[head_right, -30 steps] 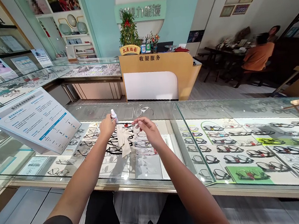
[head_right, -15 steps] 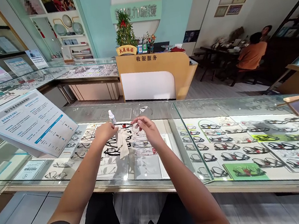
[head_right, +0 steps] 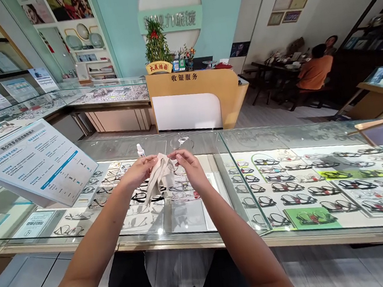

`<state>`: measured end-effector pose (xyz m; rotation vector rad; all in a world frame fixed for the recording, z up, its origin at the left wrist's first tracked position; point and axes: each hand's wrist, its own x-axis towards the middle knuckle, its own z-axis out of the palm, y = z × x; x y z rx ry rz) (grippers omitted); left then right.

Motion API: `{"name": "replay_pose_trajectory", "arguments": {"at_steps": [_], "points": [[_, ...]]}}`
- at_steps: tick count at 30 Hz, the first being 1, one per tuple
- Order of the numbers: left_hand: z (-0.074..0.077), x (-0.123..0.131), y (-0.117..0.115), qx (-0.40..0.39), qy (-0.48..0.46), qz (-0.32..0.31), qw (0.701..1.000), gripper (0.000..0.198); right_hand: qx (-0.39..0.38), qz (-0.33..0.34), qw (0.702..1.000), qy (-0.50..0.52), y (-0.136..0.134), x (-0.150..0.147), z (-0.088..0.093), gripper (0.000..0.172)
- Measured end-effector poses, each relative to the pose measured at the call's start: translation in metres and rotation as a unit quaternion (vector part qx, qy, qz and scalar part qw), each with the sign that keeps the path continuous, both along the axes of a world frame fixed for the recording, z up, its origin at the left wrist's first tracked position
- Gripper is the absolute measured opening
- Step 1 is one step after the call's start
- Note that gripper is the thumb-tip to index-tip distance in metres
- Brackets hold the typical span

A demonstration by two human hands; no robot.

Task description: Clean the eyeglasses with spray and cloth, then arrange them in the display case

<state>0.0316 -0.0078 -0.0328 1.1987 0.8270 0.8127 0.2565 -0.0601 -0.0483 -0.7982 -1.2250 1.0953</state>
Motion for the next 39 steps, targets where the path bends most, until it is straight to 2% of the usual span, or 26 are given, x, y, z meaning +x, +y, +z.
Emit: {"name": "replay_pose_trajectory", "arguments": {"at_steps": [5, 14, 21, 26, 33, 39], "points": [[-0.002, 0.010, -0.010, -0.025, -0.026, -0.060, 0.998, 0.064, -0.004, -0.017, 1.000, -0.014, 0.003, -0.001, -0.007, 0.035], [-0.008, 0.018, -0.017, -0.032, -0.051, -0.081, 0.995, 0.059, -0.033, 0.029, 0.999, -0.027, -0.005, -0.007, -0.004, 0.043], [-0.012, 0.022, -0.020, -0.087, -0.084, -0.092, 0.988, 0.065, -0.041, 0.073, 0.996, -0.001, -0.010, -0.011, 0.000, 0.037], [-0.018, 0.024, -0.020, -0.088, -0.084, -0.116, 0.986, 0.065, -0.045, 0.065, 0.997, -0.012, -0.012, -0.011, 0.002, 0.040], [-0.016, 0.025, -0.023, -0.074, -0.092, -0.109, 0.987, 0.065, -0.066, 0.068, 0.995, 0.014, -0.013, -0.013, 0.005, 0.043], [-0.012, 0.027, -0.030, -0.048, -0.040, -0.099, 0.993, 0.071, -0.064, 0.069, 0.995, 0.029, -0.014, -0.013, 0.007, 0.043]]}}
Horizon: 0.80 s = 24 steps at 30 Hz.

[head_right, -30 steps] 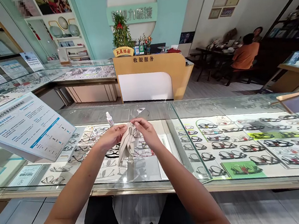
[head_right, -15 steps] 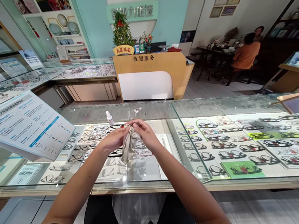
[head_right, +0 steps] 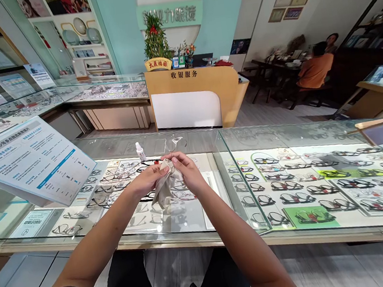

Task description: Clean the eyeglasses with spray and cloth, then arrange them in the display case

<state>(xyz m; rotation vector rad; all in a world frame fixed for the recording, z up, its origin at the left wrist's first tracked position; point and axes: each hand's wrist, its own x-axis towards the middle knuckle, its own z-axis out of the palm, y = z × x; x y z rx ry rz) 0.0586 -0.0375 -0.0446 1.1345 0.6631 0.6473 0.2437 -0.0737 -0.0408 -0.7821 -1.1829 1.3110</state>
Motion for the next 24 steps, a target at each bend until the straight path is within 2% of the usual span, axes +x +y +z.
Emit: {"name": "replay_pose_trajectory", "arguments": {"at_steps": [4, 13, 19, 24], "points": [[0.002, 0.001, -0.004, 0.015, -0.012, -0.010, 1.000, 0.069, -0.002, -0.002, 1.000, -0.002, -0.001, 0.000, 0.001, 0.046], [0.007, 0.005, -0.008, 0.049, -0.053, 0.011, 0.997, 0.064, -0.017, 0.017, 0.999, 0.036, -0.003, 0.001, 0.004, 0.044], [0.004, 0.010, -0.011, 0.056, -0.067, 0.044, 0.995, 0.063, -0.006, 0.022, 0.999, 0.042, -0.001, -0.001, 0.000, 0.034], [0.000, 0.016, -0.013, 0.062, -0.077, 0.087, 0.991, 0.063, 0.023, 0.007, 1.000, 0.014, 0.002, -0.003, -0.005, 0.033]]}}
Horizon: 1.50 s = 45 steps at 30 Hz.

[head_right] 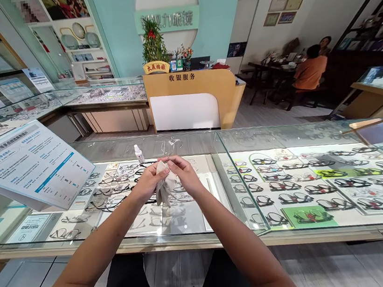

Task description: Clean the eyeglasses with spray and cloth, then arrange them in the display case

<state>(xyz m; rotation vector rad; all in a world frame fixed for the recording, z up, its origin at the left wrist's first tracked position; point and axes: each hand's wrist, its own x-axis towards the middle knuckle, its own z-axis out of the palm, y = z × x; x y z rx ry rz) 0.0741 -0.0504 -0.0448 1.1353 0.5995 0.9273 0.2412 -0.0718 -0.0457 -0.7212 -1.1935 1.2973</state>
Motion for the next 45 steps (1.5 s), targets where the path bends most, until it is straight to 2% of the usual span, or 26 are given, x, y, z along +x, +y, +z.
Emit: {"name": "replay_pose_trajectory", "arguments": {"at_steps": [5, 12, 14, 19, 23, 27, 31, 35, 39, 45], "points": [[-0.003, 0.004, 0.002, -0.016, -0.011, 0.048, 0.999, 0.072, 0.047, -0.031, 0.997, -0.061, -0.002, -0.003, 0.001, 0.040], [0.000, 0.004, 0.001, 0.032, -0.004, 0.105, 0.994, 0.072, 0.071, -0.046, 0.993, -0.084, -0.002, -0.003, 0.002, 0.044], [0.002, 0.002, 0.001, 0.035, 0.011, 0.101, 0.994, 0.072, 0.058, -0.060, 0.994, -0.076, -0.001, -0.002, 0.001, 0.042], [0.005, -0.007, 0.006, 0.031, 0.047, 0.035, 0.998, 0.065, 0.033, -0.078, 0.996, -0.029, 0.005, 0.001, -0.003, 0.033], [0.000, -0.015, 0.018, -0.001, 0.065, 0.076, 0.995, 0.070, 0.019, -0.075, 0.997, 0.011, 0.009, 0.006, -0.005, 0.031], [-0.006, -0.023, 0.033, -0.022, 0.061, 0.145, 0.987, 0.073, 0.043, -0.046, 0.996, -0.056, 0.007, 0.010, -0.003, 0.034], [-0.005, -0.026, 0.036, -0.021, 0.043, 0.161, 0.986, 0.071, 0.048, -0.025, 0.989, -0.136, 0.002, 0.009, 0.003, 0.042], [-0.004, -0.025, 0.032, -0.009, 0.046, 0.150, 0.988, 0.075, 0.054, -0.010, 0.985, -0.165, 0.000, 0.007, 0.006, 0.044], [0.000, -0.027, 0.029, 0.024, 0.069, 0.108, 0.991, 0.079, 0.048, 0.006, 0.983, -0.177, 0.000, 0.006, 0.006, 0.040], [0.011, -0.031, 0.024, 0.064, 0.068, 0.061, 0.994, 0.071, 0.027, -0.005, 0.987, -0.158, 0.002, 0.007, 0.001, 0.037]]}}
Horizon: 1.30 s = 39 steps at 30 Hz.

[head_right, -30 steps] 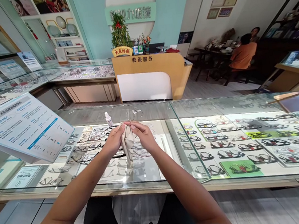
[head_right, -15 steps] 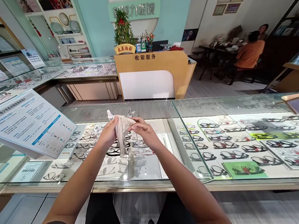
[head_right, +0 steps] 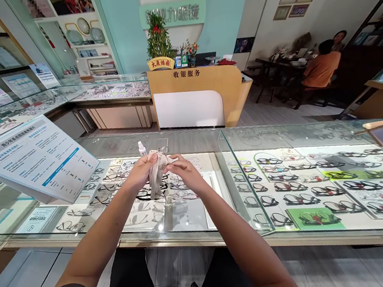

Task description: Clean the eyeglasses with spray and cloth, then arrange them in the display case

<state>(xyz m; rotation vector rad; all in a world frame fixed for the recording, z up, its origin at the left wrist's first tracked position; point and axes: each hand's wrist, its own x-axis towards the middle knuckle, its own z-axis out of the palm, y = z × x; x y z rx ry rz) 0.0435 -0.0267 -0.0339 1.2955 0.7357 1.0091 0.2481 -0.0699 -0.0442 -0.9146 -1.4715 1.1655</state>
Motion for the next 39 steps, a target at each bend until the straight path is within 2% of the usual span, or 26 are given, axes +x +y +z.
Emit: {"name": "replay_pose_trajectory", "arguments": {"at_steps": [6, 11, 19, 27, 34, 39], "points": [[0.005, -0.005, 0.000, 0.009, 0.007, -0.049, 0.999, 0.064, -0.008, 0.003, 1.000, 0.026, 0.001, 0.000, -0.002, 0.032], [0.008, -0.004, -0.003, 0.015, -0.014, -0.098, 0.995, 0.050, -0.023, 0.003, 0.999, 0.035, 0.002, 0.001, -0.007, 0.037], [0.001, 0.016, -0.011, -0.027, -0.068, -0.009, 0.997, 0.051, 0.034, 0.000, 0.999, 0.003, 0.001, -0.005, -0.005, 0.049], [0.004, 0.018, -0.014, -0.038, -0.061, 0.062, 0.995, 0.059, 0.087, 0.018, 0.995, -0.049, -0.004, -0.009, -0.002, 0.050], [0.004, 0.013, -0.010, -0.054, -0.089, 0.039, 0.994, 0.068, 0.080, 0.010, 0.995, -0.057, -0.005, -0.008, 0.002, 0.052], [0.005, 0.008, -0.007, -0.058, -0.098, -0.004, 0.993, 0.067, 0.066, -0.010, 0.997, -0.029, -0.003, -0.005, -0.001, 0.048]]}}
